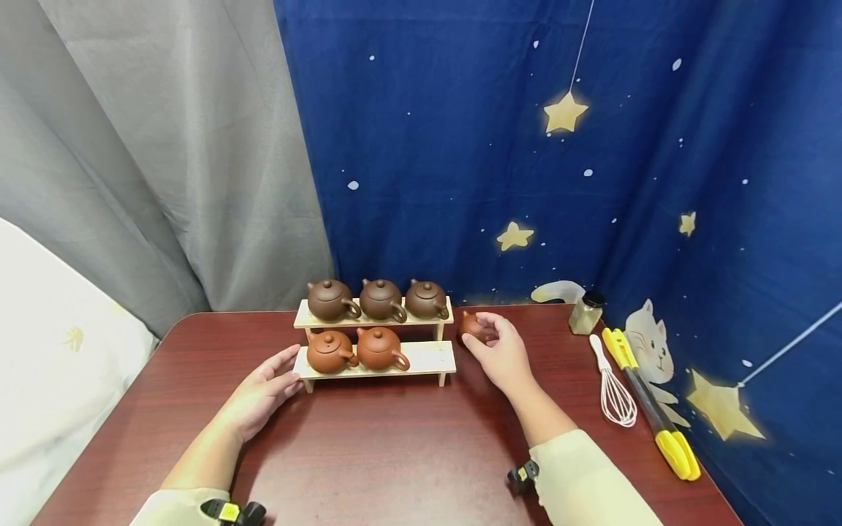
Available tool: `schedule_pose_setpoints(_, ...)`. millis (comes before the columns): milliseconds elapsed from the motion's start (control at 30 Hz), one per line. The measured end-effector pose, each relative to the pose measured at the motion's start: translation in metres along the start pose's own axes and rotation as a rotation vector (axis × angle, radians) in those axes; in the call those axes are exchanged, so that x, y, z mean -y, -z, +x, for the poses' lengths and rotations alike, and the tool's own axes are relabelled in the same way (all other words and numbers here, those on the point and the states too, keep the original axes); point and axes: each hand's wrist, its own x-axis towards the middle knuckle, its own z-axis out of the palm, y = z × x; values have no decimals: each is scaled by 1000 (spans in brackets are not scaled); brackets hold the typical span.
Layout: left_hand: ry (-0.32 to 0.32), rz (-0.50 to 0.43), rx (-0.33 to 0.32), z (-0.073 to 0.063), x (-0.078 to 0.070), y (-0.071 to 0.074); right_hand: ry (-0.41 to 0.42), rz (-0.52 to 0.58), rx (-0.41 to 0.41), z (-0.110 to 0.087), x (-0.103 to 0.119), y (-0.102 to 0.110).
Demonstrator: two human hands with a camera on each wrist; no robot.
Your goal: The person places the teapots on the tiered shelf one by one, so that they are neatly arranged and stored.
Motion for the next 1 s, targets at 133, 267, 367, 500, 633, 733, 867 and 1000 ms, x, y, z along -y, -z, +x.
schedule_pose_setpoints(133, 0, 4, 4, 0, 0, 0, -26, -46, -5, 15, -10, 2)
schedule_pose_setpoints(267, 2, -1, 0, 0, 0, 0, -65, -116, -10, 29, -19, 5)
schedule_pose_setpoints(367, 5, -3, -2, 1, 0, 1, -106, -148, 1, 37, -27, 5)
schedule_pose_setpoints(500, 10, 0, -3, 0, -1, 1, -149, -119, 22, 46, -36, 0)
schedule_pose_setpoints(633, 11, -3, -4, 0, -1, 0, -193, -70, 40, 49, -44, -7)
schedule_pose_setpoints(733, 10, -5, -1, 0, 0, 0, -219, -57, 53, 48, -48, -10)
schedule_pose_setpoints(867, 11, -3, 4, 0, -1, 0, -236, -48, 66, 45, -49, -13)
schedule_pose_setpoints(1000, 13, 1, 3, 0, -1, 0, -246, -37, 75, 42, -48, -13)
